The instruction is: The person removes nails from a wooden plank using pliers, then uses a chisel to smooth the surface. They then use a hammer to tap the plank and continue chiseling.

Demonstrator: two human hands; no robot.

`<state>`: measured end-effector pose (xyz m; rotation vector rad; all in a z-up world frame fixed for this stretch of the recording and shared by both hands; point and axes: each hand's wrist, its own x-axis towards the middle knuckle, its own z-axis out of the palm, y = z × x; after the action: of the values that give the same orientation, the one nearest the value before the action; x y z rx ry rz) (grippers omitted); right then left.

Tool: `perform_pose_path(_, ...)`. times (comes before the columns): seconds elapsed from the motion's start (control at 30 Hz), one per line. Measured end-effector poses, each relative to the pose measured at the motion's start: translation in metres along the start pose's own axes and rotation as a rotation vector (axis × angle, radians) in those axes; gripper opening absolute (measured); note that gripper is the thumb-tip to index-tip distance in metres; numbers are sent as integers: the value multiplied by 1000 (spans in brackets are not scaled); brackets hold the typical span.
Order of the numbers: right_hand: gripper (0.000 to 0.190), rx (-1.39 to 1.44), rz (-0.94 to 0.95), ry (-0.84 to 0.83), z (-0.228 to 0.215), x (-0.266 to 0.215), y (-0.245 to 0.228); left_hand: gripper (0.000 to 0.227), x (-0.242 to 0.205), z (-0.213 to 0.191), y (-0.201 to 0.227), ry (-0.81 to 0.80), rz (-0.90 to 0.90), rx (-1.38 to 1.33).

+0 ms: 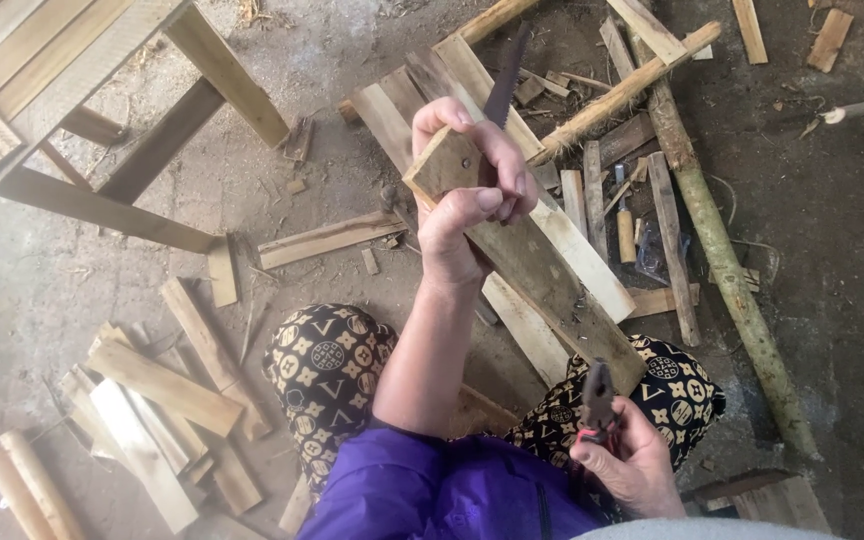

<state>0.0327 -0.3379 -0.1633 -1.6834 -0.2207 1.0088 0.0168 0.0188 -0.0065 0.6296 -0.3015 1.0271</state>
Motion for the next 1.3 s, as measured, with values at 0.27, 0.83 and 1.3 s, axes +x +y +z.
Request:
perform_pose_path(0.27, 61, -126, 47, -77, -4, -8, -3, 42, 2, 0, 1, 35, 4, 36)
perform_pose_path(0.83, 59, 0, 109, -148, -6, 3, -7, 44, 3, -13, -5, 51, -21, 26)
perform_pose_path(1.3, 27, -70, 58, -147, 5, 10, -39, 42, 4, -3, -3, 65, -55, 104)
